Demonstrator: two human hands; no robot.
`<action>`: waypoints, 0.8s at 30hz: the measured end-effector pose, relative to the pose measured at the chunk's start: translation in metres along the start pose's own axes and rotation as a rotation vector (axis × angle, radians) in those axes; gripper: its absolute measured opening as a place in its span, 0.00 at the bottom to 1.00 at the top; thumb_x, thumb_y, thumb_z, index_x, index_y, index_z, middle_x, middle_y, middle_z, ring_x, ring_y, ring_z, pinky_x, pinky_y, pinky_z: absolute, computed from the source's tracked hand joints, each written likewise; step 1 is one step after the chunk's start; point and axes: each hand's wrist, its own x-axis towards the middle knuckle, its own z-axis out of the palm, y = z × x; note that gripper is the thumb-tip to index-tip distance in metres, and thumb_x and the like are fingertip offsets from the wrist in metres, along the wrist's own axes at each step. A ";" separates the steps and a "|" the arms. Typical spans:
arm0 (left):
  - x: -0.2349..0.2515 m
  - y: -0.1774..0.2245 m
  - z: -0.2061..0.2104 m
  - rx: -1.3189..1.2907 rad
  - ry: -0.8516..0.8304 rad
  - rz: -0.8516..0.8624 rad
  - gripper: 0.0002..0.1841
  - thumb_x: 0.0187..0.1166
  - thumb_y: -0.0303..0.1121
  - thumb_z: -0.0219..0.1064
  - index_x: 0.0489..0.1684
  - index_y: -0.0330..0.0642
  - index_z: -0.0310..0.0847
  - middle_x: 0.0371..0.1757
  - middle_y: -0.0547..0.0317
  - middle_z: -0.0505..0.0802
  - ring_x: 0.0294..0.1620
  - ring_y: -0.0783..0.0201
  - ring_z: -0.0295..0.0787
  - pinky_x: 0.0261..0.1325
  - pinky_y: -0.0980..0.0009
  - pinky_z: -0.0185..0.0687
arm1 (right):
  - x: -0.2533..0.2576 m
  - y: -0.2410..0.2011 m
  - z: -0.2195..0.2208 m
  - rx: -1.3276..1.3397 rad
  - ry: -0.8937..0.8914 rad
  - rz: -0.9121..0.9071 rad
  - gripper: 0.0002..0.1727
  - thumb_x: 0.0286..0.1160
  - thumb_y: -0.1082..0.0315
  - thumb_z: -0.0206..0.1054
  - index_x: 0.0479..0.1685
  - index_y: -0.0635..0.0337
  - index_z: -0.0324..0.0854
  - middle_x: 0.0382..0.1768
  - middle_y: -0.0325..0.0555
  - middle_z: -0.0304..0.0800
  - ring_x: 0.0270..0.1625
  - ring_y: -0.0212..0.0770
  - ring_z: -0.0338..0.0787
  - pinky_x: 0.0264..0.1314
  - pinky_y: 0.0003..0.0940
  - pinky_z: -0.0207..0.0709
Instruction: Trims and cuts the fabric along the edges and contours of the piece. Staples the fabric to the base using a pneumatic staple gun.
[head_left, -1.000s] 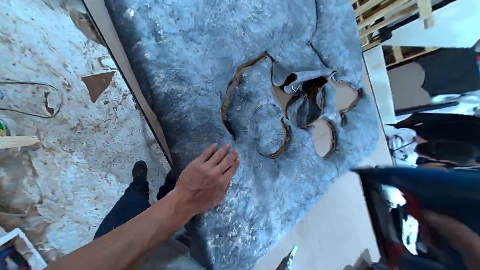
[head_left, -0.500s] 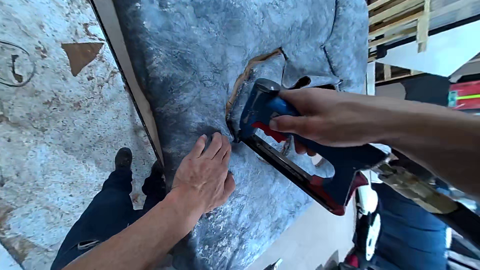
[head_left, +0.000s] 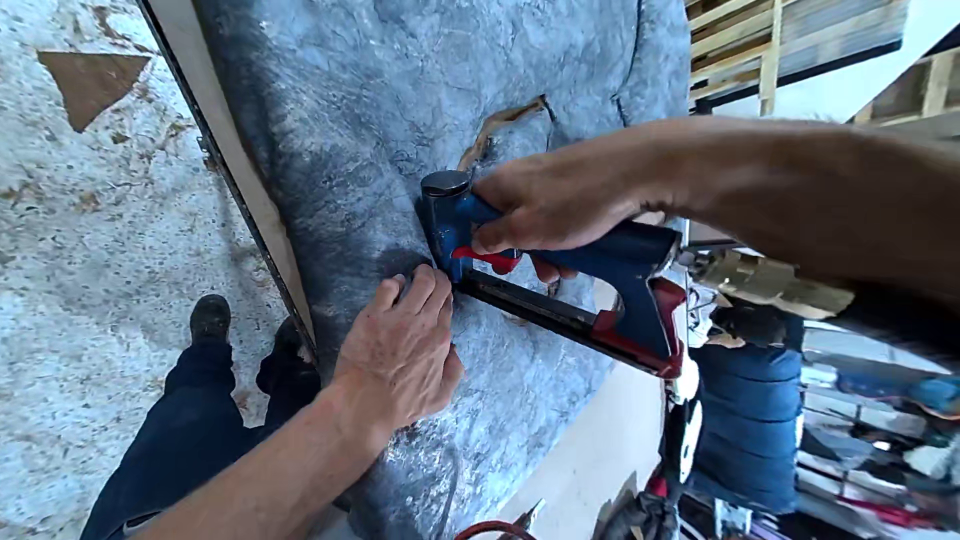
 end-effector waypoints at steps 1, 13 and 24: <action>0.002 -0.006 -0.003 -0.028 0.006 0.035 0.35 0.70 0.56 0.54 0.67 0.40 0.87 0.74 0.49 0.85 0.76 0.49 0.78 0.63 0.50 0.75 | 0.001 -0.005 -0.002 0.005 -0.013 0.019 0.13 0.92 0.59 0.57 0.55 0.61 0.76 0.29 0.51 0.89 0.18 0.42 0.88 0.22 0.36 0.87; 0.004 -0.017 0.000 -0.074 0.112 0.034 0.30 0.71 0.55 0.54 0.58 0.46 0.92 0.71 0.51 0.87 0.79 0.47 0.73 0.77 0.44 0.58 | 0.007 -0.018 -0.006 -0.057 -0.046 0.059 0.12 0.89 0.60 0.61 0.52 0.61 0.76 0.26 0.51 0.87 0.18 0.43 0.88 0.20 0.37 0.86; 0.003 -0.020 0.001 -0.116 0.145 0.043 0.28 0.72 0.51 0.54 0.55 0.42 0.93 0.71 0.47 0.87 0.78 0.46 0.75 0.76 0.44 0.60 | 0.010 -0.028 -0.003 -0.126 -0.067 0.090 0.12 0.88 0.59 0.63 0.55 0.59 0.76 0.36 0.50 0.91 0.22 0.43 0.91 0.23 0.37 0.89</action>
